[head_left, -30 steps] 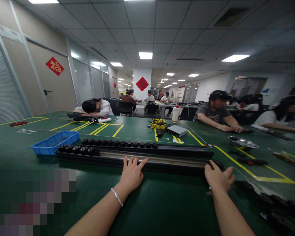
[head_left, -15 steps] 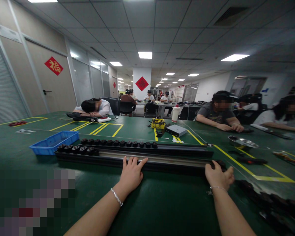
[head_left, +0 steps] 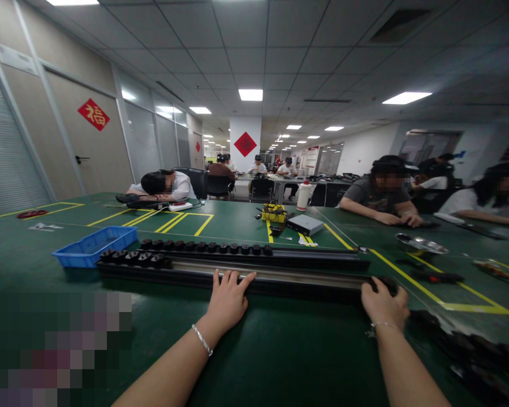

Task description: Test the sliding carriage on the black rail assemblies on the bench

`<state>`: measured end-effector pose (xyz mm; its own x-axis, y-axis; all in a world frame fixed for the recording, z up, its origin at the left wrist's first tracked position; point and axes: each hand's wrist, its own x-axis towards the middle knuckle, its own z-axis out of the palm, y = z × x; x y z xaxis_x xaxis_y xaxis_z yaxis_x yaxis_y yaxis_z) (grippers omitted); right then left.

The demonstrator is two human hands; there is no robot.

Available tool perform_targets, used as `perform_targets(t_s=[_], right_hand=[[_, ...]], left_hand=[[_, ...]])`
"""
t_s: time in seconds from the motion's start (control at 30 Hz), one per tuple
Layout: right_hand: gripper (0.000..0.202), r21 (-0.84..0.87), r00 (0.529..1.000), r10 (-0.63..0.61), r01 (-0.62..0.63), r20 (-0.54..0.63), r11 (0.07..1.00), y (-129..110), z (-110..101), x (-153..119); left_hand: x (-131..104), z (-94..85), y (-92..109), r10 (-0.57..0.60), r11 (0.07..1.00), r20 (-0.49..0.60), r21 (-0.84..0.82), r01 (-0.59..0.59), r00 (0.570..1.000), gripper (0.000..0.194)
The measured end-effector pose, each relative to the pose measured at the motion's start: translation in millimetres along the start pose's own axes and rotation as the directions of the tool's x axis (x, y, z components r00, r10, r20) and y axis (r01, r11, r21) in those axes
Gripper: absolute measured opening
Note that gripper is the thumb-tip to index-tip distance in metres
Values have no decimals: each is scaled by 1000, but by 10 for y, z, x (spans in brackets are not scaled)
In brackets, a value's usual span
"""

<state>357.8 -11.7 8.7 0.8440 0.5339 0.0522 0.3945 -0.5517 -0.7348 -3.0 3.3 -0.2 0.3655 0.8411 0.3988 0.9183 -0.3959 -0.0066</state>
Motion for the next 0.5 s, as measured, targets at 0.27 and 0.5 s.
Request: perform_targets(t_s=[0.27,0.5], right_hand=[[63,7,1000,-14,14,18,1000,23,-57,84],[59,35,998,-66,67,-22,997,128,4,215]], left_hand=[[-3,-3,-15,1,1000,1,-11,-1,1000,61],[-4,-8,-10,-8,1000,12,-4,8,1000,62]])
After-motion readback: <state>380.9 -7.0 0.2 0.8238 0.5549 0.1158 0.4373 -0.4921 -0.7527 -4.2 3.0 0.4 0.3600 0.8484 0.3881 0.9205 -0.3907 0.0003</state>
